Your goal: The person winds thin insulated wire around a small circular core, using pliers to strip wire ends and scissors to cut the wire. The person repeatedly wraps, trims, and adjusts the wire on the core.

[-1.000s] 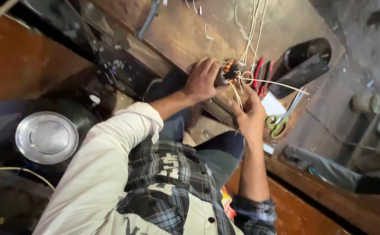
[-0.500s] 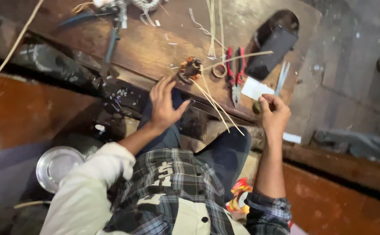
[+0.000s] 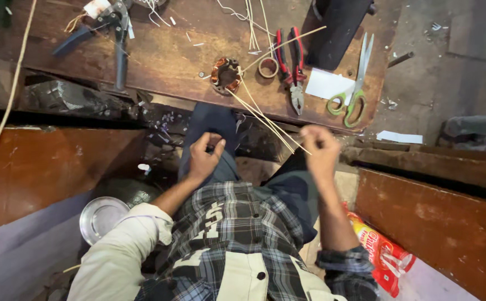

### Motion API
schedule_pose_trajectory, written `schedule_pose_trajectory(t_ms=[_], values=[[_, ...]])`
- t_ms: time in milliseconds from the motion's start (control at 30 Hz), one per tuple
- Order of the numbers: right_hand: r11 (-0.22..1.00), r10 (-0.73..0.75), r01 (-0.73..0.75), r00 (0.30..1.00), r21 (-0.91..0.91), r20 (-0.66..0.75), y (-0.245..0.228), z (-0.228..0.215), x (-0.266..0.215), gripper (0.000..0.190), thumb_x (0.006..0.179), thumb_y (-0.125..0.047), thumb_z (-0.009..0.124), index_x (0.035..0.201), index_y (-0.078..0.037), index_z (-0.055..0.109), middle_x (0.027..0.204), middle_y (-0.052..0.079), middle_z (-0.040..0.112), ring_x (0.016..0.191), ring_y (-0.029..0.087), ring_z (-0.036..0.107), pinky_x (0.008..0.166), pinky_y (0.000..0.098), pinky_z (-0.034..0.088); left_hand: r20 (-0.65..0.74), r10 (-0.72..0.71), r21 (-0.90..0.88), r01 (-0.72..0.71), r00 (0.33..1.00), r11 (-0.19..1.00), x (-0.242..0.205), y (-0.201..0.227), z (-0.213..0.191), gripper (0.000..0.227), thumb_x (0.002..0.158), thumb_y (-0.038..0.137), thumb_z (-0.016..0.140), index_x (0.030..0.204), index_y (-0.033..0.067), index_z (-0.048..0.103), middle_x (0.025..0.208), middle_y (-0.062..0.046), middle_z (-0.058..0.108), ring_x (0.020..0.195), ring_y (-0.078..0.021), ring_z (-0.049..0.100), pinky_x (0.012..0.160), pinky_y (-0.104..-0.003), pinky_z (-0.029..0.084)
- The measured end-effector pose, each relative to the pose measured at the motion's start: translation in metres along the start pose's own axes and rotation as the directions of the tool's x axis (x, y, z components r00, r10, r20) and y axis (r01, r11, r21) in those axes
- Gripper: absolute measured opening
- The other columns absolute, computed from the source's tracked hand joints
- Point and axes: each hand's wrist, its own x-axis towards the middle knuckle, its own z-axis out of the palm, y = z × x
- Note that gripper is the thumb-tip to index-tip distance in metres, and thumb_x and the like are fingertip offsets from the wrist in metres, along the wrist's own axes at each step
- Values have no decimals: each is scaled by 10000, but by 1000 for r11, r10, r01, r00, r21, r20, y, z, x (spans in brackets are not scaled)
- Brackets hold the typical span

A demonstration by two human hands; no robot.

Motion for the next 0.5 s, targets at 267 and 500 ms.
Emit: schedule_pose_trajectory(t_ms=[267,500], values=[[869,437,-450,893,206,106,73,76,-70,194,966,-181,739,963,13,744,710,9,656,569,64,532,515,230,406,108,17,459,-65,994,886,28,4,50,282,877,364,749,984,103,746,930,-173,728,811,-407,700,701,-509,559],[873,429,-432,901,228,62,77,51,-66,180,944,-175,744,996,-3,755,713,2,648,578,69,530,517,230,401,-142,21,382,36,990,923,48,-10,91,118,882,250,722,890,141,768,868,-139,739,757,-389,697,665,-498,546]])
